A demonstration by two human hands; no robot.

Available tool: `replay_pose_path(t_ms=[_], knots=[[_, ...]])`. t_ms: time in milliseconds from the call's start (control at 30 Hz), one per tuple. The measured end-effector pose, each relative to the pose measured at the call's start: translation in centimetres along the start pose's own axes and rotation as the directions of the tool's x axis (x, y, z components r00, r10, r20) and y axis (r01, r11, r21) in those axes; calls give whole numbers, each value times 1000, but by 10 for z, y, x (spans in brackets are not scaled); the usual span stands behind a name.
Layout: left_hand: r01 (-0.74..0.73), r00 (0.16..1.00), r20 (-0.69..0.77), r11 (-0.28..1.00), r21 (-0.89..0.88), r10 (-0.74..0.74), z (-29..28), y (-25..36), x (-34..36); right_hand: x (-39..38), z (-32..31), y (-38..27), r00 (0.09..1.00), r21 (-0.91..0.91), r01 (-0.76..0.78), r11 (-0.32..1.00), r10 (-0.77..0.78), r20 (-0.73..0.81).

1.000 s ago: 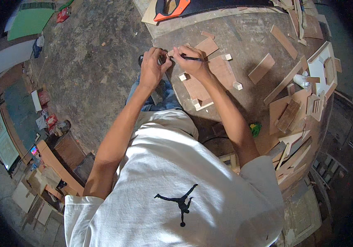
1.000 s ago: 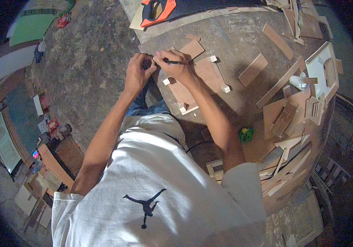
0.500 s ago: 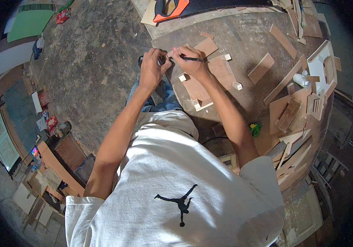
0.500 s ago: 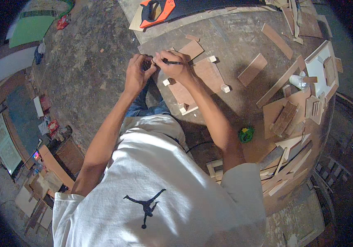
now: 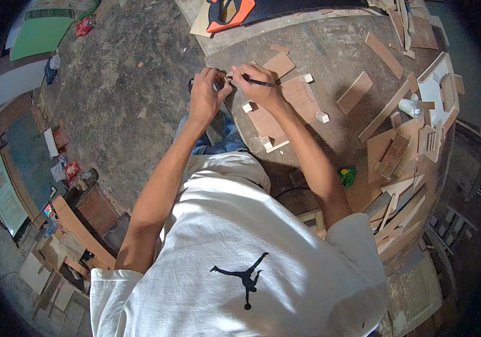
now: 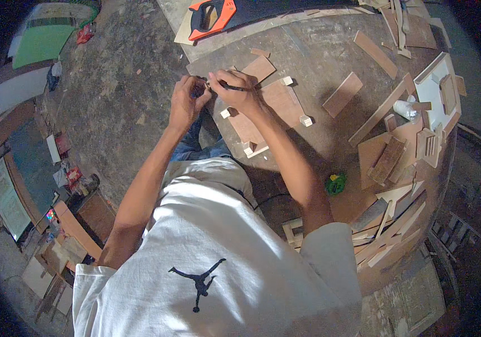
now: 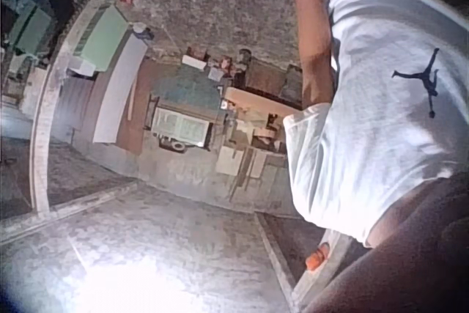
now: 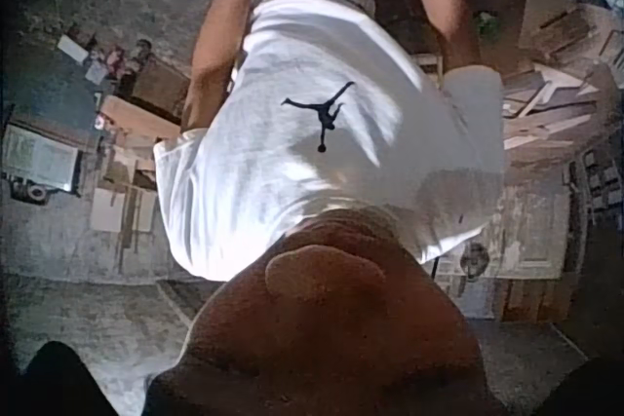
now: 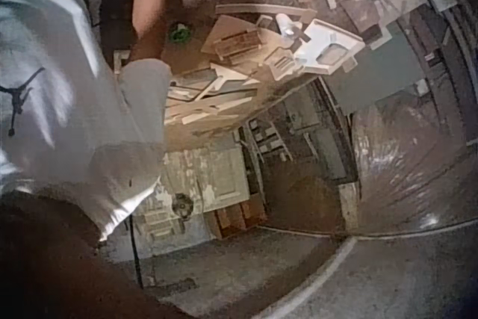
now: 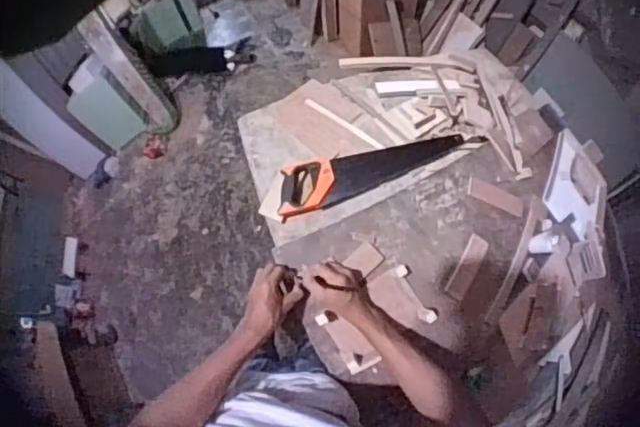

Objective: The recorder uses a pencil and hand saw to mark and cut wood pieces on a workshop bench.

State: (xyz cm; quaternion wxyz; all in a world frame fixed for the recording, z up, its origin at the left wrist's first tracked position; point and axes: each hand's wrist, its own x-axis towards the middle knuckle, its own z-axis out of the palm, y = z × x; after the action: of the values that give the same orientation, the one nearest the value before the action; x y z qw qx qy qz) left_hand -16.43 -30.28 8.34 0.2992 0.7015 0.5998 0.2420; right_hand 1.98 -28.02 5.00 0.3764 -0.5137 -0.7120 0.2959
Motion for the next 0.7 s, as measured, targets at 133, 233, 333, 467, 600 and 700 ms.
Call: replay_pose_path(t_ms=[133, 233, 333, 467, 600, 700], knots=[[-5, 1000, -6, 1000, 2, 5, 1, -1, 1, 1, -1, 1, 999, 2, -28, 1000, 28, 33], [-18, 1000, -9, 1000, 18, 18, 0, -1, 1, 1, 1, -1, 999, -3, 31, 1000, -31, -25], [-4, 1000, -6, 1000, 19, 4, -1, 2, 1, 1, 0, 1, 1000, -45, 14, 999, -13, 13], [10, 1000, -8, 1000, -1, -10, -1, 2, 1, 1, -1, 0, 1000, -52, 11, 999, -11, -4], [-19, 1000, -12, 1000, -12, 19, -1, 0, 0, 2, -3, -2, 1000, -32, 1, 999, 0, 18], [-34, 999, -29, 999, 7, 34, 1, 0, -1, 1, 0, -4, 997, 52, 55, 997, -52, -63]])
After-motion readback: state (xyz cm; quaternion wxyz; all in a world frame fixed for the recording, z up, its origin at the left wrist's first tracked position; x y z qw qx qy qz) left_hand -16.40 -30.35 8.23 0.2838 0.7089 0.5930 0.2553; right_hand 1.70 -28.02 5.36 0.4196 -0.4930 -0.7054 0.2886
